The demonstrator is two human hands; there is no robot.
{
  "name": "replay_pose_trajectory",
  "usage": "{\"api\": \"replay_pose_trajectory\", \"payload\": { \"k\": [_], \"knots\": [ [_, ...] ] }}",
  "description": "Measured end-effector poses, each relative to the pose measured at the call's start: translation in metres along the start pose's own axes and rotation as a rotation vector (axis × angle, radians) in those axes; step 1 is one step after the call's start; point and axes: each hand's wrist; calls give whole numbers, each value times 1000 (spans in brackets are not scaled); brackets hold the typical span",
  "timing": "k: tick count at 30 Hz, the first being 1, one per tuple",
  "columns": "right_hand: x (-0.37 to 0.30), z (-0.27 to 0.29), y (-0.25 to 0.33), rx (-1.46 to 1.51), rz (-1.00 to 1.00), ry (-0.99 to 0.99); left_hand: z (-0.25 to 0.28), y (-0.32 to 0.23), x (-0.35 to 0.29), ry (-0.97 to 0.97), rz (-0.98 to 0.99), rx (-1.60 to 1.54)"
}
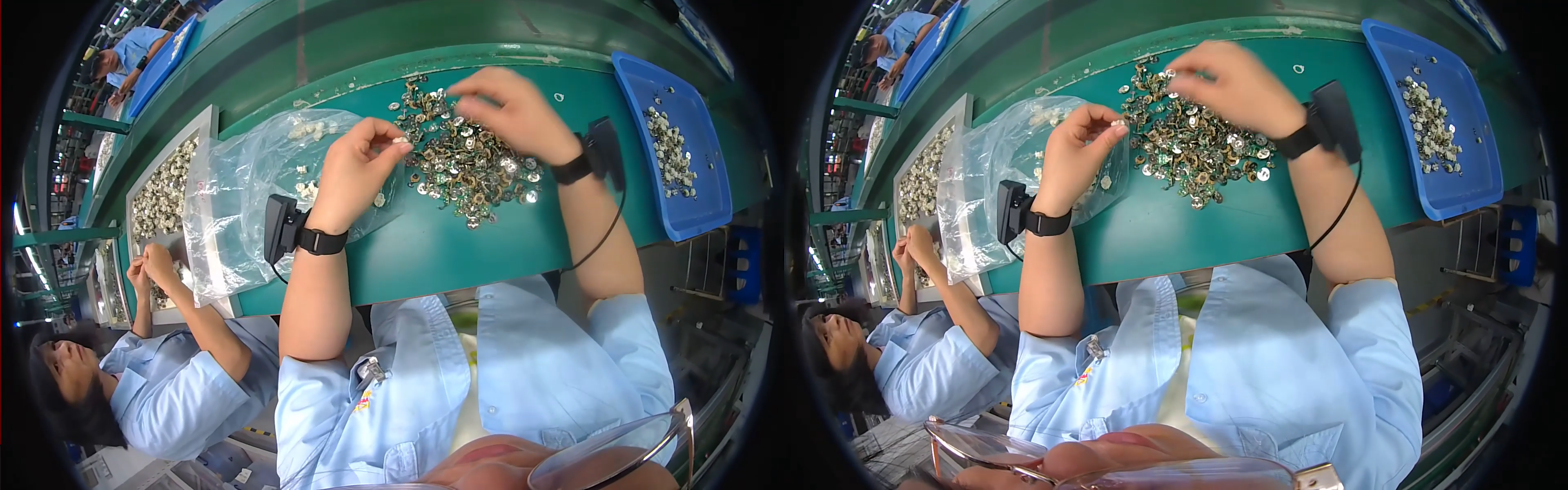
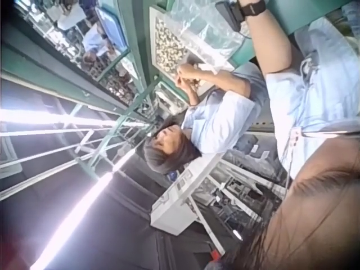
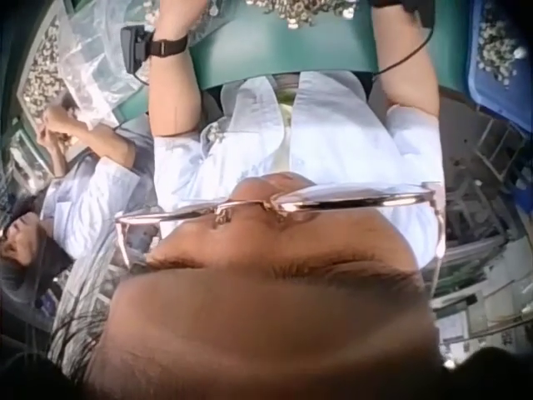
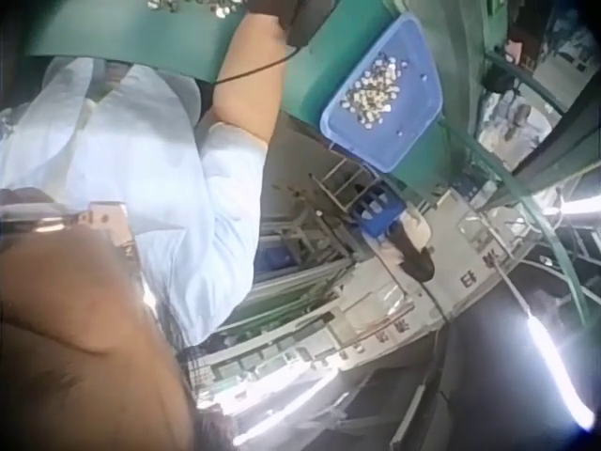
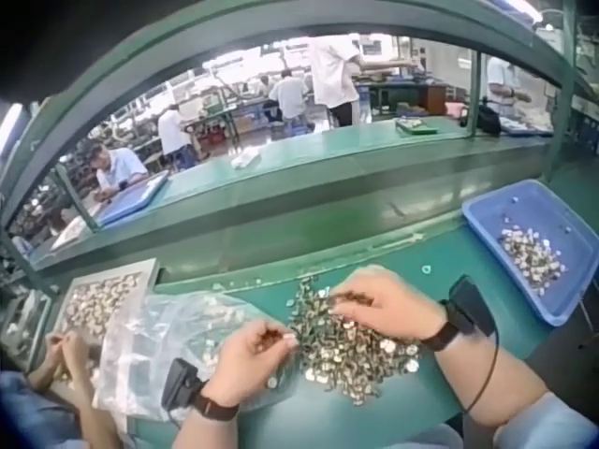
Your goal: Manually sorting and assembling small metal components on a production line.
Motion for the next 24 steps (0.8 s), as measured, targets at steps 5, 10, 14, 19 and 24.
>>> {"api": "replay_pose_trajectory", "payload": {
  "k": [5,10,14,19,24],
  "knots": [
    [-9,-20,12,-422,212,263,-14,-3,1,-52,32,-415],
    [-5,-10,15,-121,233,203,-12,-13,0,-27,131,-683],
    [-9,-11,29,276,-190,213,-13,-13,-3,25,212,-942],
    [-11,-19,26,374,-94,202,-16,-11,-5,106,250,-945],
    [-13,-19,35,552,-132,238,-18,-16,-8,148,215,-802]
  ]
}}
Point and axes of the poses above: each hand's wrist, its own x-axis towards the middle knuckle, its own z-axis out of the back of the hand, y = z × x, and after that the axes turned 3 degrees about -z, right-handed
